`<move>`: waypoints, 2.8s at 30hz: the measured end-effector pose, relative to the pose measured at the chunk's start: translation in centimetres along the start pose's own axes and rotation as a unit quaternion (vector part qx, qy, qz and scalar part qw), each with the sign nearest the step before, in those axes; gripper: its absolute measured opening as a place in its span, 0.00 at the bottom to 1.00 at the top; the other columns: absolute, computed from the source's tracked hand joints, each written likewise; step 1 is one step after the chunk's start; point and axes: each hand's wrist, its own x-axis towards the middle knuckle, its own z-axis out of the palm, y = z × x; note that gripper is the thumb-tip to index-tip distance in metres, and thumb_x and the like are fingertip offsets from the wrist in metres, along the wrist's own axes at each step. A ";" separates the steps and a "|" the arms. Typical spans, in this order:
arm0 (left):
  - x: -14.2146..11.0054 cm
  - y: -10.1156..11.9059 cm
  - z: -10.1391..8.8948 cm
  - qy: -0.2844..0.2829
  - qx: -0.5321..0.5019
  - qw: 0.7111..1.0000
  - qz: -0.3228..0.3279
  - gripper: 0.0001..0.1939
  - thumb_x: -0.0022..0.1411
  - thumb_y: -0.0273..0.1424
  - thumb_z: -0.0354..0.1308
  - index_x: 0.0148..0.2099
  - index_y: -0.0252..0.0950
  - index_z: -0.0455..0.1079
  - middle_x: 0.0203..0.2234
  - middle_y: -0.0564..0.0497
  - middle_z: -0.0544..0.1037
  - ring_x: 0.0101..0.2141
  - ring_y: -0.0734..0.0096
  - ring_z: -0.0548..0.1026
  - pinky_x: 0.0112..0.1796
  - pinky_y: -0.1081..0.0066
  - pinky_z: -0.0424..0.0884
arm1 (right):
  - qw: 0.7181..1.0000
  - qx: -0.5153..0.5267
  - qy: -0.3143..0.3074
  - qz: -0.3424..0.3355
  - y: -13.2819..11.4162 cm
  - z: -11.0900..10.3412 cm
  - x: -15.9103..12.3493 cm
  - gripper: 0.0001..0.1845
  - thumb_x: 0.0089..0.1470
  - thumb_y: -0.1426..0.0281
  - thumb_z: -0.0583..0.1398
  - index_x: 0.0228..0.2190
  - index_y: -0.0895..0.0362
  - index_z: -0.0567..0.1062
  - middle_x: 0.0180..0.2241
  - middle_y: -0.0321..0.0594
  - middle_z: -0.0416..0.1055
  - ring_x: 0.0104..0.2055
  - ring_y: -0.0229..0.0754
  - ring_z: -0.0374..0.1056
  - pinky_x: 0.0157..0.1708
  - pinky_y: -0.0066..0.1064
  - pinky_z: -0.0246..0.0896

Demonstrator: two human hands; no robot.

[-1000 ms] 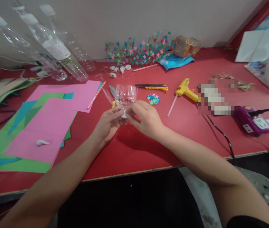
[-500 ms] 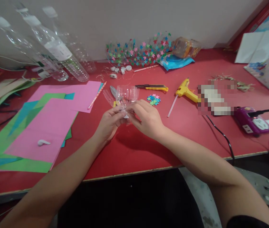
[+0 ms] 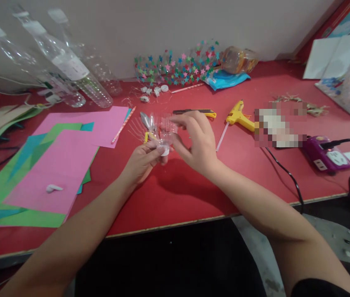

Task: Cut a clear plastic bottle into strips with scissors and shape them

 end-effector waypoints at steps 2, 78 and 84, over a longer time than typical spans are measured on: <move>0.0 0.0 0.1 -0.007 -0.004 1.000 0.001 0.15 0.51 0.38 0.69 0.36 0.32 0.77 0.21 0.53 0.75 0.22 0.80 0.70 0.25 0.77 0.66 | 1.000 -0.023 0.002 0.008 0.4 -0.1 0.2 0.13 0.57 0.71 0.59 0.45 0.52 0.72 0.42 0.44 0.70 0.45 0.50 0.67 0.46 0.47 0.65; 0.0 0.3 -0.3 0.031 -0.056 0.998 -0.025 0.16 0.48 0.38 0.70 0.34 0.31 0.73 0.25 0.50 0.78 0.25 0.74 0.75 0.31 0.72 0.75 | 0.989 0.065 -0.101 -0.081 -0.1 1.1 -0.6 0.06 0.58 0.78 0.56 0.33 0.55 0.70 0.28 0.38 0.72 0.32 0.39 0.67 0.33 0.32 0.65; 0.0 0.5 0.0 0.022 -0.066 0.997 -0.026 0.17 0.47 0.39 0.70 0.32 0.31 0.73 0.23 0.51 0.77 0.24 0.74 0.75 0.30 0.72 0.74 | 0.987 0.051 -0.123 -0.094 -0.1 1.2 -0.8 0.07 0.59 0.77 0.56 0.32 0.55 0.70 0.28 0.38 0.72 0.31 0.38 0.67 0.32 0.31 0.65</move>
